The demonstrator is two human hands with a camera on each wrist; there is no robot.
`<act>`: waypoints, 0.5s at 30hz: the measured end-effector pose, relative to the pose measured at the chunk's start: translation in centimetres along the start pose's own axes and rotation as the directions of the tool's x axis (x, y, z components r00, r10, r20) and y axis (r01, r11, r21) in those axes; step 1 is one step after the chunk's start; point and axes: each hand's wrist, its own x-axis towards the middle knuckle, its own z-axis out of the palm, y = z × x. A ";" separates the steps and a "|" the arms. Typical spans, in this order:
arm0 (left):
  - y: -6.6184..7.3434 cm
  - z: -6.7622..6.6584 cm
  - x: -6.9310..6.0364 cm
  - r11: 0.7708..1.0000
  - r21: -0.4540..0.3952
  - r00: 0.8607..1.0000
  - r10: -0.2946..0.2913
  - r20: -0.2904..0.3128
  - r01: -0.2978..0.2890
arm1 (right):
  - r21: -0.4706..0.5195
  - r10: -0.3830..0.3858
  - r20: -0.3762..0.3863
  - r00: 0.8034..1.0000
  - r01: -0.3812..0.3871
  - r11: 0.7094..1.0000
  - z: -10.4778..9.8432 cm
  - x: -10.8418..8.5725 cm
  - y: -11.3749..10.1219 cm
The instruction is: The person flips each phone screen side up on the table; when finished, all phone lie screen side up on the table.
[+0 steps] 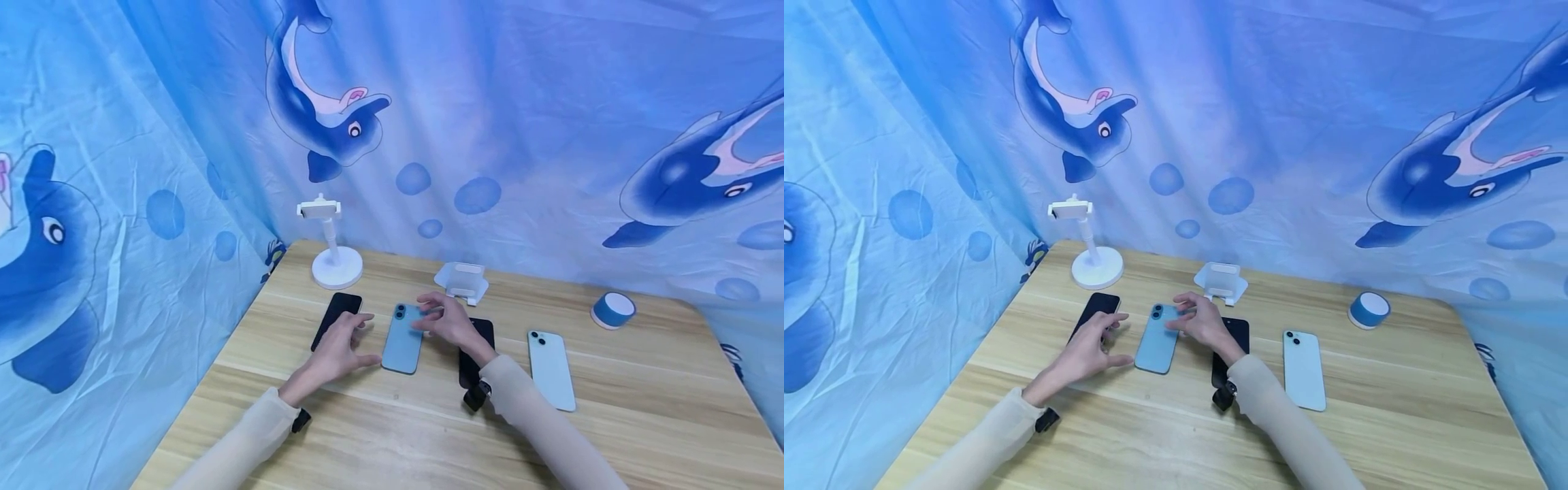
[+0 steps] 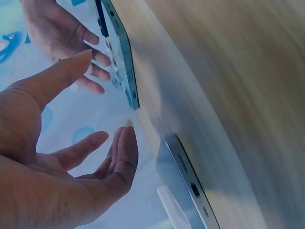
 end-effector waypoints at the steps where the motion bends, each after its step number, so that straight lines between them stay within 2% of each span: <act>1: 0.2 0.2 0.0 1.000 0.000 1.000 0.000 0.004 0.000 | -0.006 0.004 -0.003 1.000 -0.004 1.000 -0.1 0.0 0.2; 11: 1.9 2.1 0.3 0.999 0.001 0.999 -0.034 0.024 0.034 | -0.013 0.035 -0.024 0.999 -0.035 0.999 -0.7 0.0 1.2; 15: 2.4 2.7 0.5 0.999 0.023 0.998 -0.038 0.057 0.037 | -0.020 0.035 -0.031 0.999 -0.035 0.999 -0.8 0.2 1.3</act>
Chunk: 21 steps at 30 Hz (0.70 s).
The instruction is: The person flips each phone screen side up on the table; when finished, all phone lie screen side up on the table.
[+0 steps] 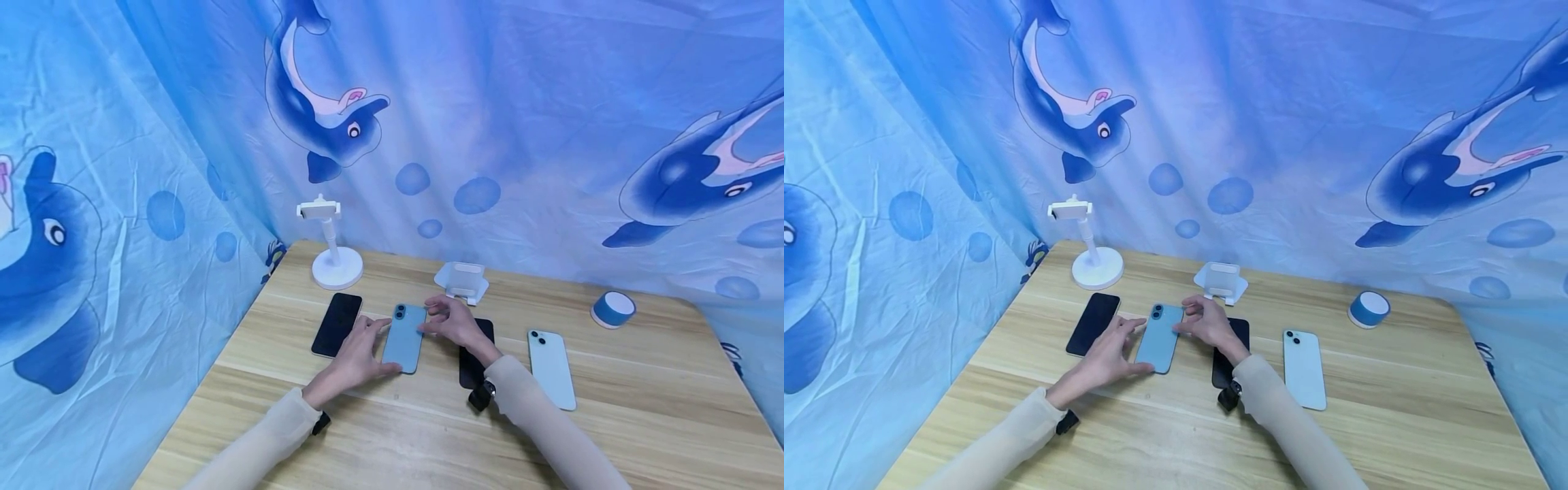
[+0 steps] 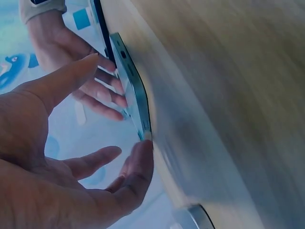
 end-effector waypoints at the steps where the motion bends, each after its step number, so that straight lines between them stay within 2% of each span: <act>1: 0.1 0.1 0.0 1.000 0.003 1.000 -0.001 0.009 0.001 | 0.001 0.001 0.001 1.000 -0.001 1.000 0.0 0.0 0.0; 5: 0.5 0.6 0.2 1.000 0.023 0.999 -0.004 0.034 0.004 | 0.010 0.008 0.007 1.000 -0.008 1.000 0.0 0.2 0.1; 12: 1.0 1.2 0.5 0.996 0.073 0.997 -0.051 0.054 0.047 | 0.001 0.020 0.010 1.000 -0.020 1.000 0.2 0.4 0.0; 21: 1.9 2.0 0.7 0.994 0.086 0.994 -0.079 0.077 0.073 | -0.032 0.002 0.002 1.000 -0.002 0.999 0.5 0.6 0.1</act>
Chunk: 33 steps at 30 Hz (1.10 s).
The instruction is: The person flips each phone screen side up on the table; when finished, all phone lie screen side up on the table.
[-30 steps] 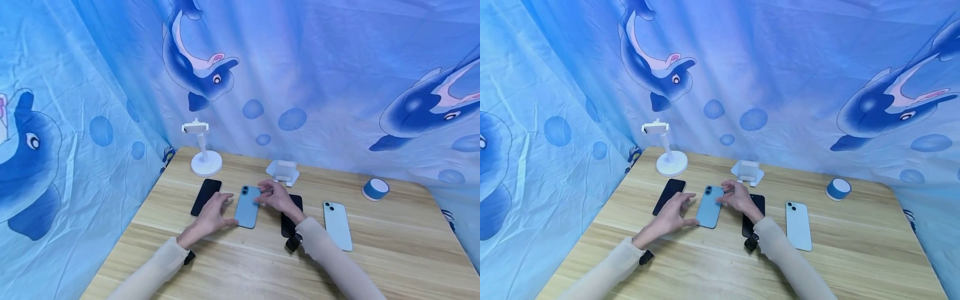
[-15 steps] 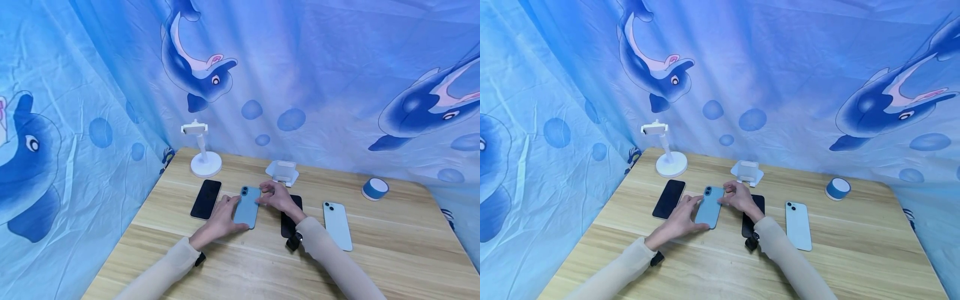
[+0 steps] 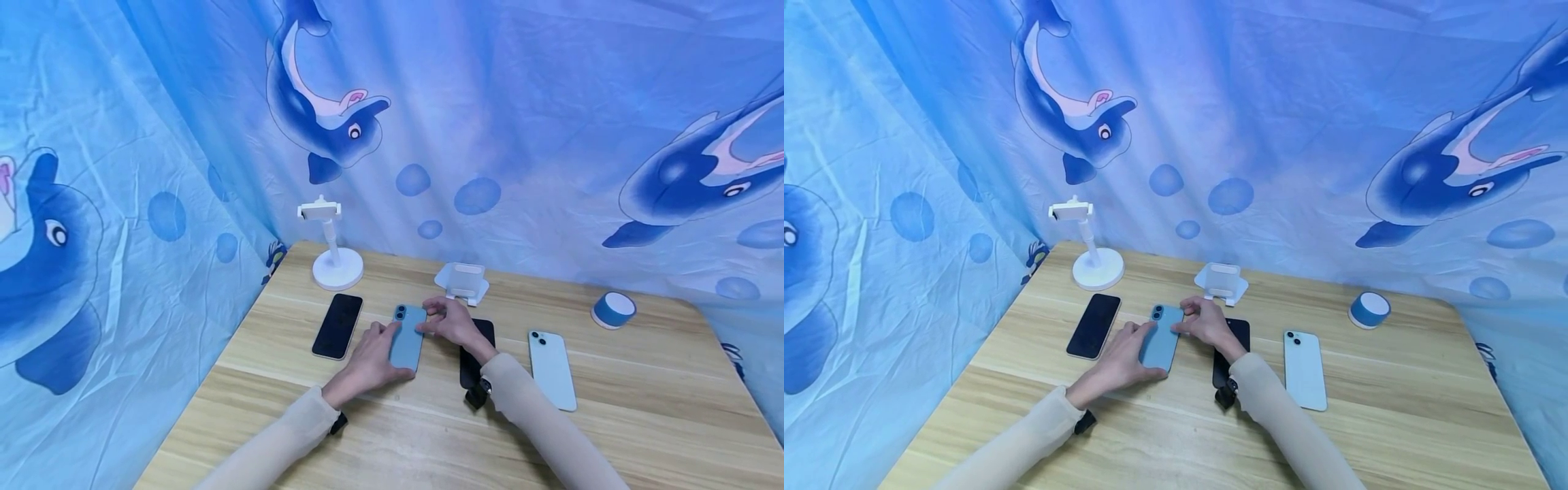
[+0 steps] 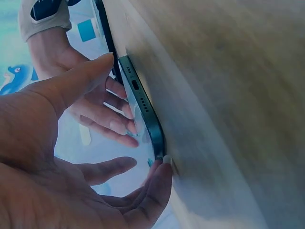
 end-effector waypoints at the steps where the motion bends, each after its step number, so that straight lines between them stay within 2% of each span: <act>1: 0.1 0.1 0.0 1.000 0.004 1.000 0.000 0.001 0.000 | -0.010 -0.005 -0.002 1.000 0.005 1.000 0.0 0.0 0.1; 8: 0.6 0.4 0.3 0.998 0.057 1.000 0.026 0.017 -0.027 | -0.079 -0.016 -0.027 1.000 0.014 0.997 0.1 0.2 0.2; 17: 1.1 0.9 0.4 0.991 0.128 1.000 0.026 0.000 -0.026 | -0.113 -0.002 -0.029 1.000 -0.001 0.994 0.3 0.5 0.0; 23: 1.4 1.0 0.2 0.993 0.118 1.000 0.028 0.007 -0.029 | -0.176 -0.003 -0.057 0.998 -0.007 0.984 0.5 0.7 0.0; 33: 1.5 1.0 0.1 0.995 0.099 1.000 0.023 0.021 -0.025 | -0.179 -0.002 -0.058 0.998 -0.009 0.984 0.5 0.6 0.0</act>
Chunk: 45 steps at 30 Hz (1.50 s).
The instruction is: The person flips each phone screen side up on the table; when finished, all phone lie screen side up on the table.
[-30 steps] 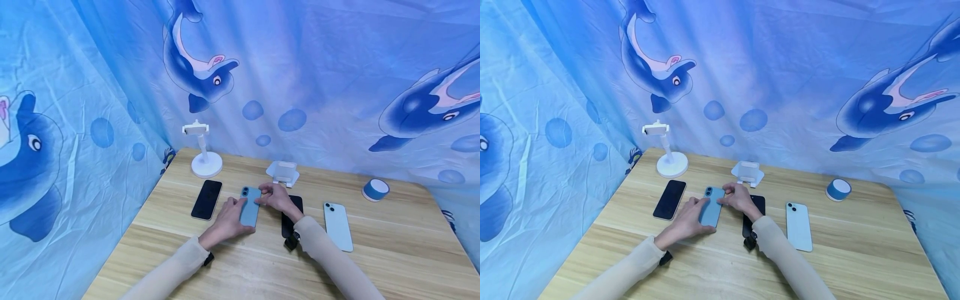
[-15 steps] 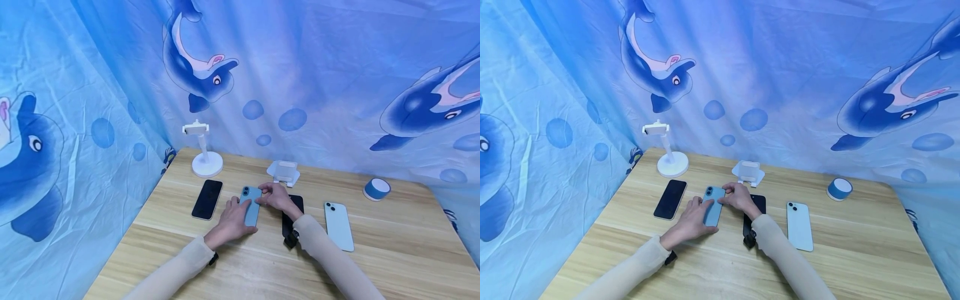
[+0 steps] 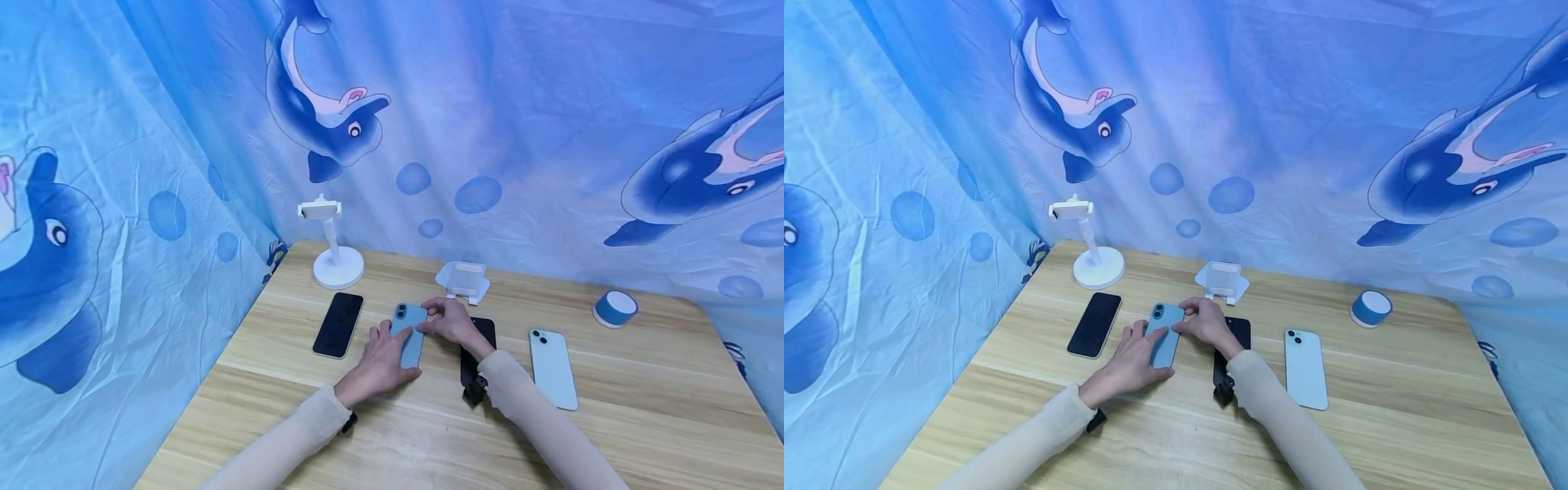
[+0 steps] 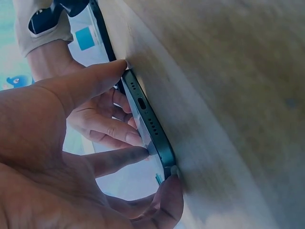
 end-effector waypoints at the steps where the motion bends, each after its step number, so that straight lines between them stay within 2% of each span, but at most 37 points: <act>1: 0.0 0.0 0.0 1.000 -0.001 1.000 0.003 -0.003 -0.003 | 0.002 0.002 -0.001 1.000 -0.002 1.000 0.0 0.0 0.0; 19: 0.0 -0.2 0.5 0.999 -0.034 1.000 0.010 0.006 -0.010 | 0.016 0.045 -0.002 0.999 -0.045 0.999 0.0 -0.1 -0.5; 38: -0.1 0.0 0.6 0.999 -0.009 0.999 0.030 -0.013 -0.031 | 0.062 0.059 0.000 0.998 -0.059 0.996 0.2 -0.1 -0.2; 45: -0.2 -0.1 0.5 1.000 -0.004 1.000 0.030 -0.007 -0.030 | 0.111 0.084 0.000 0.996 -0.084 0.990 0.4 -0.1 -0.5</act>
